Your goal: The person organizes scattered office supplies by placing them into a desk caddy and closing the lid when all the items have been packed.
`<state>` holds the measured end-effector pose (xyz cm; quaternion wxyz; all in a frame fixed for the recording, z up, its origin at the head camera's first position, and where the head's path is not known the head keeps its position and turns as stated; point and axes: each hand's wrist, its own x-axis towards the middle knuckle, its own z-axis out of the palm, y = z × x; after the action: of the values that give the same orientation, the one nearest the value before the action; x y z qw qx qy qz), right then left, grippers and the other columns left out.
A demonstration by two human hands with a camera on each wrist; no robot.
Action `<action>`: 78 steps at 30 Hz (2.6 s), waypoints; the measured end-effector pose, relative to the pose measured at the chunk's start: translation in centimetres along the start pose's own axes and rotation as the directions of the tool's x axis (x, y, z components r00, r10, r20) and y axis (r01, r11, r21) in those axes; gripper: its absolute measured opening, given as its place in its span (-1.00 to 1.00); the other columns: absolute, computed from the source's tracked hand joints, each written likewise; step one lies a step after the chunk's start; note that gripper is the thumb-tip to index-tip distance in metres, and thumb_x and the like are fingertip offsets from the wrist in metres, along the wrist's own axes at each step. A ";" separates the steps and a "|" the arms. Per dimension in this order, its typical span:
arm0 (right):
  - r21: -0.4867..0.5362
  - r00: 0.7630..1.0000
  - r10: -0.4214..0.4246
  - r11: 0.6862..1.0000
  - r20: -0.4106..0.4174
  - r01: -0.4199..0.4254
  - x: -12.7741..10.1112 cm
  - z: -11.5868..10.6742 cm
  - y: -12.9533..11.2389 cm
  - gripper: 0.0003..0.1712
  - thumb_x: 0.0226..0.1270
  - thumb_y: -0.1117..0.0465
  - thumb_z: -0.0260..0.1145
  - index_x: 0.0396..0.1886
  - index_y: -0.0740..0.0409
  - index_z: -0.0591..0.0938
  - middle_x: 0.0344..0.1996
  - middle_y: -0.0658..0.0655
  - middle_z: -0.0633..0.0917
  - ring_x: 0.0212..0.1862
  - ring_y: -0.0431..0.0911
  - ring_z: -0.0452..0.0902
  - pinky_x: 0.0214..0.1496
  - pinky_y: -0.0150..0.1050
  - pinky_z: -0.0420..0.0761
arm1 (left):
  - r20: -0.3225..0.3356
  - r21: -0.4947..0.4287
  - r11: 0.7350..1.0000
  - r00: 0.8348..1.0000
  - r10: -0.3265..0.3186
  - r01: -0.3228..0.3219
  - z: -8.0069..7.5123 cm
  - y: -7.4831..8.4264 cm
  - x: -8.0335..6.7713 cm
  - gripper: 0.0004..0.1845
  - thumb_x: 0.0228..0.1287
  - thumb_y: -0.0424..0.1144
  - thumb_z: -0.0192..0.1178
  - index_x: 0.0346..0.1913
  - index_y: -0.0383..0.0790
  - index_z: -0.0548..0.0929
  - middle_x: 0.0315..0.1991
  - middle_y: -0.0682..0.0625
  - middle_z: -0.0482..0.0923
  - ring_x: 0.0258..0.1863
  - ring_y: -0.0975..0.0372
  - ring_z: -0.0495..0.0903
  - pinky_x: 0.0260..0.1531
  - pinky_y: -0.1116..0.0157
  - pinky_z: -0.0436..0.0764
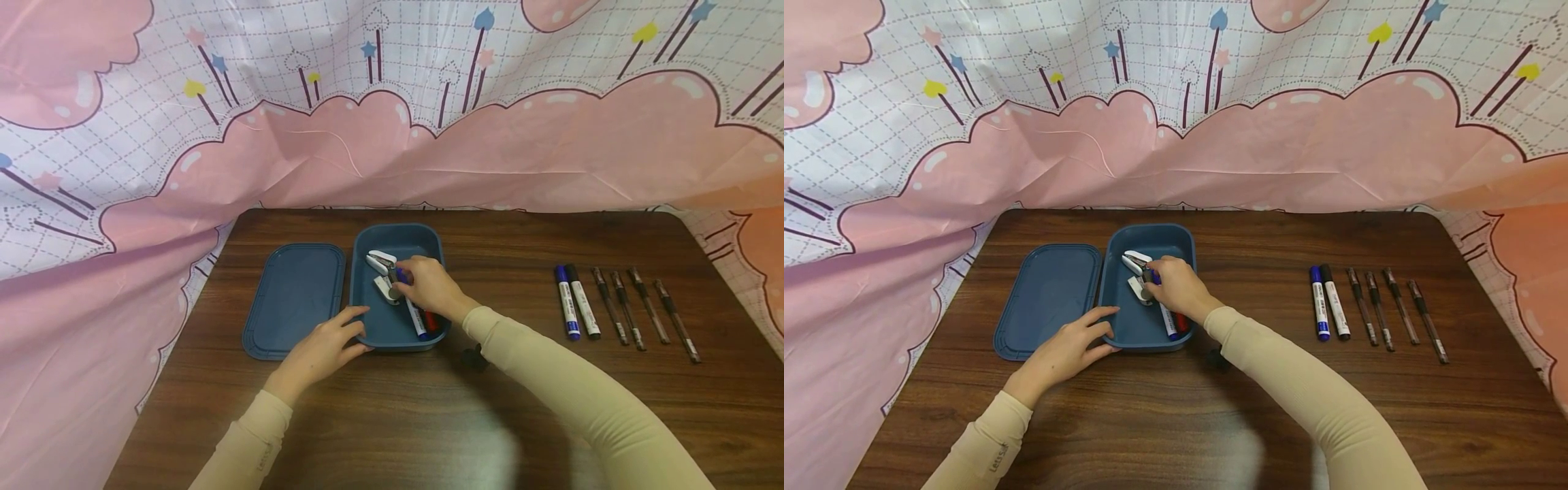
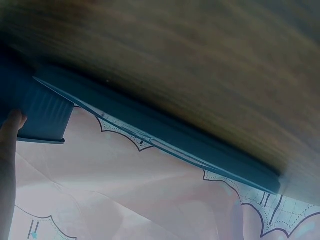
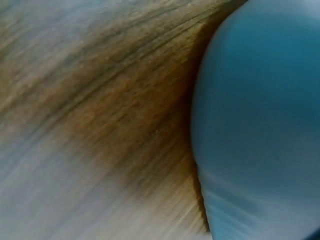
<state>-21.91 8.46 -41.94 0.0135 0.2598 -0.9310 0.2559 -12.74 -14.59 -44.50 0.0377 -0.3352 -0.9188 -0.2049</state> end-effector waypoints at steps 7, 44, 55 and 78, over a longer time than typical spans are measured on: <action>0.018 1.000 -0.001 1.000 -0.017 0.002 0.0 0.0 0.1 -0.52 0.23 0.14 0.42 0.07 0.34 0.63 -0.25 0.26 0.70 -0.21 0.00 0.68 -0.18 -0.22 0.69 | 0.001 0.003 1.000 1.000 -0.001 0.001 0.0 0.0 0.0 -0.80 0.24 -0.14 0.33 -0.17 -0.16 0.66 0.31 -0.15 0.41 -0.33 0.28 0.67 -0.36 0.42 0.65; 0.086 0.964 0.073 0.995 -0.255 -0.052 0.2 -8.5 1.9 -0.47 0.18 0.12 0.47 0.10 0.29 0.63 -0.14 0.28 0.72 -0.16 0.05 0.69 -0.08 -0.09 0.69 | -0.003 -0.013 1.000 1.000 -0.019 0.019 0.2 0.1 0.0 -0.81 0.21 -0.13 0.34 -0.19 -0.13 0.66 0.32 -0.14 0.40 -0.39 0.32 0.63 -0.42 0.45 0.60; 0.054 0.922 0.102 0.995 -0.373 -0.089 -1.0 -12.2 4.1 -0.49 0.15 0.12 0.49 0.07 0.25 0.65 -0.07 0.28 0.71 -0.14 0.10 0.70 -0.07 0.00 0.68 | -0.003 -0.006 1.000 1.000 -0.017 0.017 0.2 0.0 0.0 -0.81 0.21 -0.14 0.35 -0.20 -0.15 0.66 0.31 -0.14 0.41 -0.36 0.31 0.65 -0.39 0.45 0.62; 0.080 0.845 0.238 0.970 -0.480 -0.228 -6.3 -17.2 9.0 -0.49 0.20 0.05 0.44 0.10 0.21 0.65 -0.11 0.33 0.73 -0.18 0.09 0.73 -0.31 -0.84 0.29 | 0.006 -0.003 1.000 1.000 -0.018 0.018 0.1 -0.1 -0.2 -0.80 0.23 -0.12 0.33 -0.17 -0.14 0.67 0.33 -0.12 0.39 -0.31 0.30 0.67 -0.30 0.36 0.66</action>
<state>-22.67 26.38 -32.21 0.2131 0.0725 -0.9197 0.3218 -12.65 -14.69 -44.68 0.0325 -0.3276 -0.9216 -0.2058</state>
